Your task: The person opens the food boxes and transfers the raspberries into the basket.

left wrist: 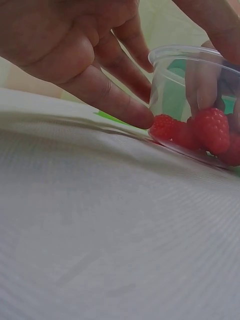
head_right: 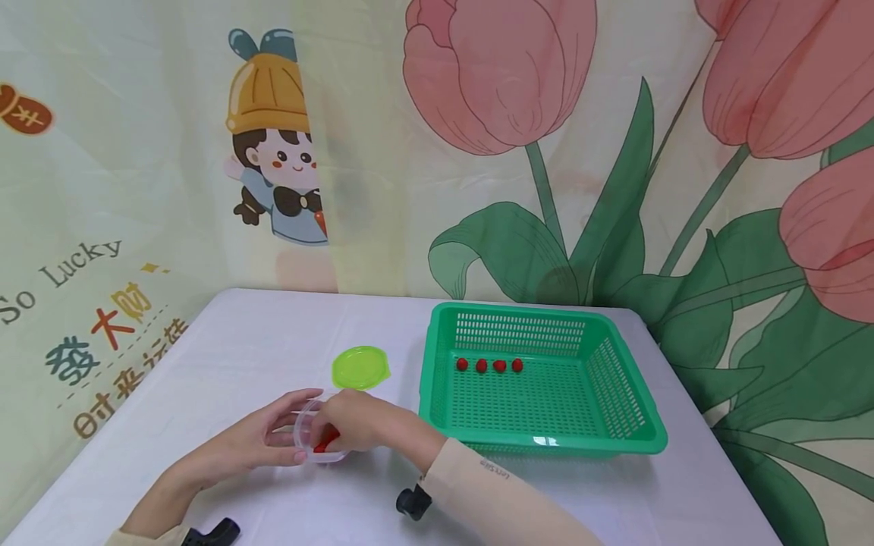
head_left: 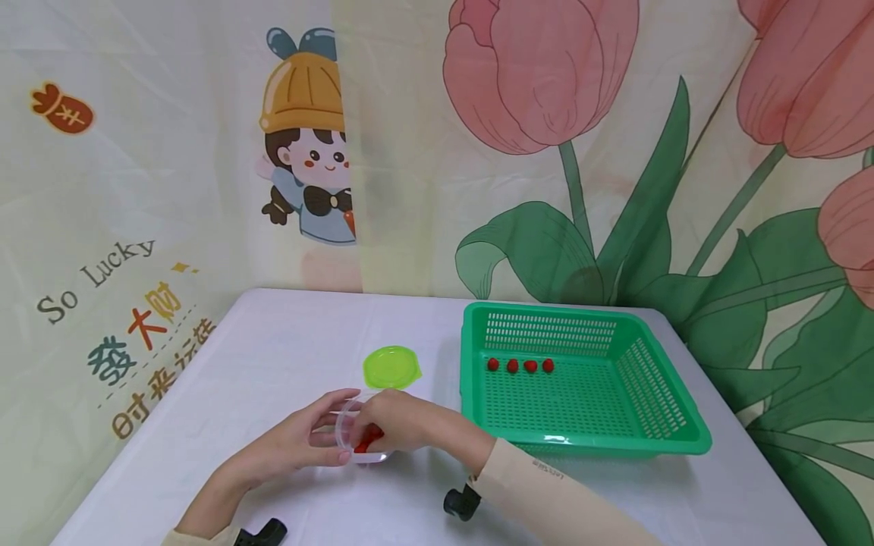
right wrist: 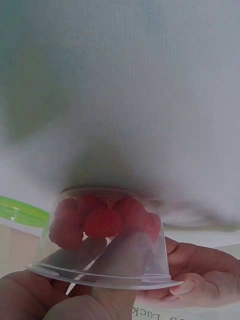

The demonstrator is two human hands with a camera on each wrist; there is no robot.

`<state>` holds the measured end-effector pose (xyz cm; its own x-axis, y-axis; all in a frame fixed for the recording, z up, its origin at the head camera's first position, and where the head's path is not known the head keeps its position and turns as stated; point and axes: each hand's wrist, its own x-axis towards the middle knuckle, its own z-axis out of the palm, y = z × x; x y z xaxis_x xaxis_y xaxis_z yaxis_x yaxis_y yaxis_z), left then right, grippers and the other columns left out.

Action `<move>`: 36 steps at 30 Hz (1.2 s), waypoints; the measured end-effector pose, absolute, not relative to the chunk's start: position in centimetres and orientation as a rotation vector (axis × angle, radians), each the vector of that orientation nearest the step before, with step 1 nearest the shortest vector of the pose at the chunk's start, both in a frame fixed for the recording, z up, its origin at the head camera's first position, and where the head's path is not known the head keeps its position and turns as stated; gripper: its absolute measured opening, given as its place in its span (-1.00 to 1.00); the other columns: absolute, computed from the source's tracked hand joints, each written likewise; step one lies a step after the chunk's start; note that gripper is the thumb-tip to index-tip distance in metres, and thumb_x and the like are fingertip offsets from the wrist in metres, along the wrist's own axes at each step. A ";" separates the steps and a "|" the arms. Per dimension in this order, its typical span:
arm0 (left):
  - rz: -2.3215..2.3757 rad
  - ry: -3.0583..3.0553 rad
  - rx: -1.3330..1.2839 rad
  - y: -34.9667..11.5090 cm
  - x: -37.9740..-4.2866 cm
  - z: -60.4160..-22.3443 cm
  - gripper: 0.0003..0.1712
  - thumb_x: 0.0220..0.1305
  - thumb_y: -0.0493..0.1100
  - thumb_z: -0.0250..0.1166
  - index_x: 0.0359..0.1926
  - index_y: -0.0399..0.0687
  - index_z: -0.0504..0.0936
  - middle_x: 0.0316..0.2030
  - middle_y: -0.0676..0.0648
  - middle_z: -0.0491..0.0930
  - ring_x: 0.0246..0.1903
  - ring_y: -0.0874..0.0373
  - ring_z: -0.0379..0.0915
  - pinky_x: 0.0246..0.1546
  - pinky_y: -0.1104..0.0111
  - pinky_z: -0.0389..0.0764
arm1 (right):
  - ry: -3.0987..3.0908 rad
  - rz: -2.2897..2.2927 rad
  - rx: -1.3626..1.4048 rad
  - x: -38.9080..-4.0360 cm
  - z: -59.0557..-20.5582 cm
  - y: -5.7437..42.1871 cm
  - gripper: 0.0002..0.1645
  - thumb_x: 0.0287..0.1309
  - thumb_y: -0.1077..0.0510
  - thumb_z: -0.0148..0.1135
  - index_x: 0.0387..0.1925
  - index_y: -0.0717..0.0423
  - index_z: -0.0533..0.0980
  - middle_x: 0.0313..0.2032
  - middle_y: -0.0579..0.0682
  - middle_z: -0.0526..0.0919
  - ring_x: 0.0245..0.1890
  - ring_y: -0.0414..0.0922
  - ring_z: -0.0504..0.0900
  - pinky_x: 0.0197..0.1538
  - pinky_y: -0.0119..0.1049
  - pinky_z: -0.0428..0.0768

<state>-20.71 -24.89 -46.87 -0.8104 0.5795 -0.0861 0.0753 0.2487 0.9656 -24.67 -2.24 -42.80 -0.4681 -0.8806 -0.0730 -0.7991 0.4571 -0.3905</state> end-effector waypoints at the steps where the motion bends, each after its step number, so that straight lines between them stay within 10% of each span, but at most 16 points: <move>1: 1.588 2.100 0.599 -24.9 -20.7 -46.9 -0.06 0.23 -0.23 0.38 0.49 0.19 0.06 0.39 -0.10 0.21 0.27 -0.07 0.37 0.06 0.32 0.58 | 2.449 -0.444 -1.446 -24.7 -42.8 -2.3 -0.75 0.09 0.10 0.44 -0.14 -0.15 0.70 -0.33 -0.34 0.65 -0.32 -0.39 0.49 -0.21 -0.70 0.45; 36: 1.568 2.130 0.572 -24.8 -20.7 -47.0 -0.10 0.25 -0.23 0.35 0.49 0.21 0.07 0.39 -0.11 0.23 0.26 -0.11 0.37 0.05 0.35 0.59 | 2.565 -0.549 -1.372 -23.7 -40.0 -0.1 -0.79 0.08 0.16 0.45 -0.19 -0.05 0.72 -0.35 -0.29 0.69 -0.31 -0.39 0.58 -0.22 -0.68 0.49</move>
